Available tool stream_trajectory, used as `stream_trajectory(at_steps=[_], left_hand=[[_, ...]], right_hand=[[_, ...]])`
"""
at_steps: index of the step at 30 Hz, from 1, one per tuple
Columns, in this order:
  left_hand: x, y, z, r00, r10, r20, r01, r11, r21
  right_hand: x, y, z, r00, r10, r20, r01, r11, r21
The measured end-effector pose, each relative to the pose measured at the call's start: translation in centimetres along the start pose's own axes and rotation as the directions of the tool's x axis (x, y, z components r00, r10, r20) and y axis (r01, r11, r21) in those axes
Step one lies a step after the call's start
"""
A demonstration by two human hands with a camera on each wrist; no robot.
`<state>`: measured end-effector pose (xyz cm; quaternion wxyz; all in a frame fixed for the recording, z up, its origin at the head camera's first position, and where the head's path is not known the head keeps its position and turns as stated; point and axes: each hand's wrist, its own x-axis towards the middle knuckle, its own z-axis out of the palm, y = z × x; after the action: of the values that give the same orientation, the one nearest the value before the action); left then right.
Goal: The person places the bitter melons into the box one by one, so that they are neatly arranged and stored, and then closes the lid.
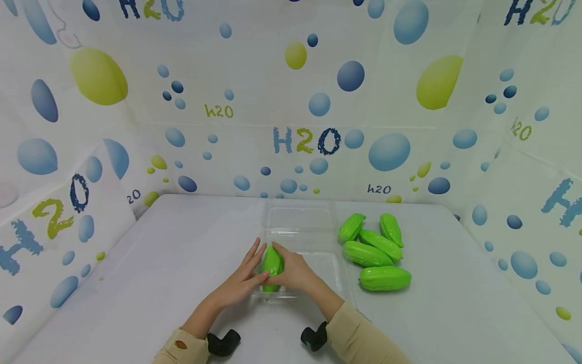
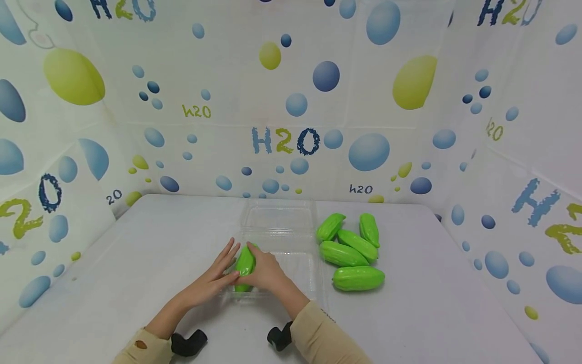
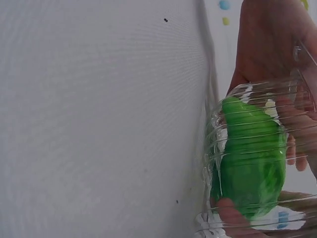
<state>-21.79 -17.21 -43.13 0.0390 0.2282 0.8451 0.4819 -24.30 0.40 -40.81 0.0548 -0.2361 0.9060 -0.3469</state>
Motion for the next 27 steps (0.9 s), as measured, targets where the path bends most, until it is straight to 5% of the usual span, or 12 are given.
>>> stream_trajectory(at_steps=[27], left_hand=[[0.3,0.2,0.1,1.0,-0.019,-0.023,0.02,0.999,0.049]], right_hand=[[-1.0,0.6,-2.8,0.994,0.063,-0.086,-0.062,0.998,0.01]])
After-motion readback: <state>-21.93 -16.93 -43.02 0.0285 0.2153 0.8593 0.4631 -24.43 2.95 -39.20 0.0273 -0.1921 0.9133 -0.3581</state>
